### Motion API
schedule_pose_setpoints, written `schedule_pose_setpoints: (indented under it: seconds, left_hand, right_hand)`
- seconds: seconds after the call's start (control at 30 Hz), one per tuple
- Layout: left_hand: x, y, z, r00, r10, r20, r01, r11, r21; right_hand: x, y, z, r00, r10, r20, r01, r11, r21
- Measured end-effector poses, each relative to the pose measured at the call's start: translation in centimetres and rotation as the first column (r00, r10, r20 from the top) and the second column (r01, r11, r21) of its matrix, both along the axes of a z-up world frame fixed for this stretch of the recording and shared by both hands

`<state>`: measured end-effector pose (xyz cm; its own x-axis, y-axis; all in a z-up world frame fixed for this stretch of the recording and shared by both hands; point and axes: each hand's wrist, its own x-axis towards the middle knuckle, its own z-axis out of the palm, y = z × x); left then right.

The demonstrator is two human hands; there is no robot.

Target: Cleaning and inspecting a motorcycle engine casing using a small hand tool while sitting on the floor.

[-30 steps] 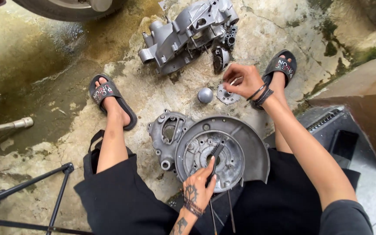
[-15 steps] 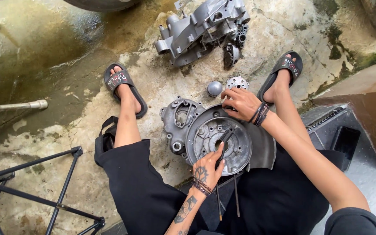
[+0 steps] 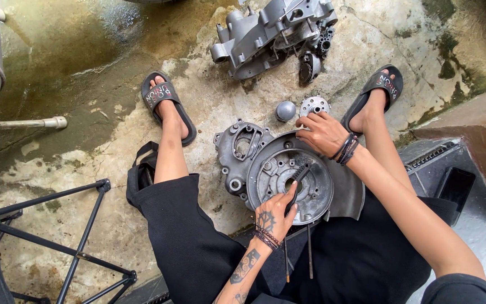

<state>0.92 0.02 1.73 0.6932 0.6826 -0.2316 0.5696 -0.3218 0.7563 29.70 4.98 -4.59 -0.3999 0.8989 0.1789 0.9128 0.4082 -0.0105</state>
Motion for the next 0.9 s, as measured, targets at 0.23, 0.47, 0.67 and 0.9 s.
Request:
schedule_pose_setpoints:
  seconds: [0.23,0.47,0.67,0.9]
  left_hand:
    - [-0.1,-0.1,-0.4,1.0,-0.028,-0.007,0.028,1.0,-0.004]
    - [-0.1,-0.1,-0.3,1.0,-0.013,0.002,0.013,1.0,0.002]
    - [-0.2,0.0,-0.8,0.999,-0.035,0.002,0.034,0.99,0.137]
    - [0.2,2.4,1.5,0.993,-0.116,0.029,0.106,0.968,0.226]
  right_hand:
    - [-0.1,-0.2,-1.4,0.994,-0.011,0.109,0.008,0.999,0.035]
    - [-1.4,-0.7,-1.1,0.983,-0.104,0.151,0.086,0.989,0.116]
    - [-0.8,-0.9,-1.0,0.981,-0.186,0.051,0.184,0.982,0.038]
    - [0.6,-1.1,-1.5,0.995,-0.095,-0.021,0.095,0.994,0.047]
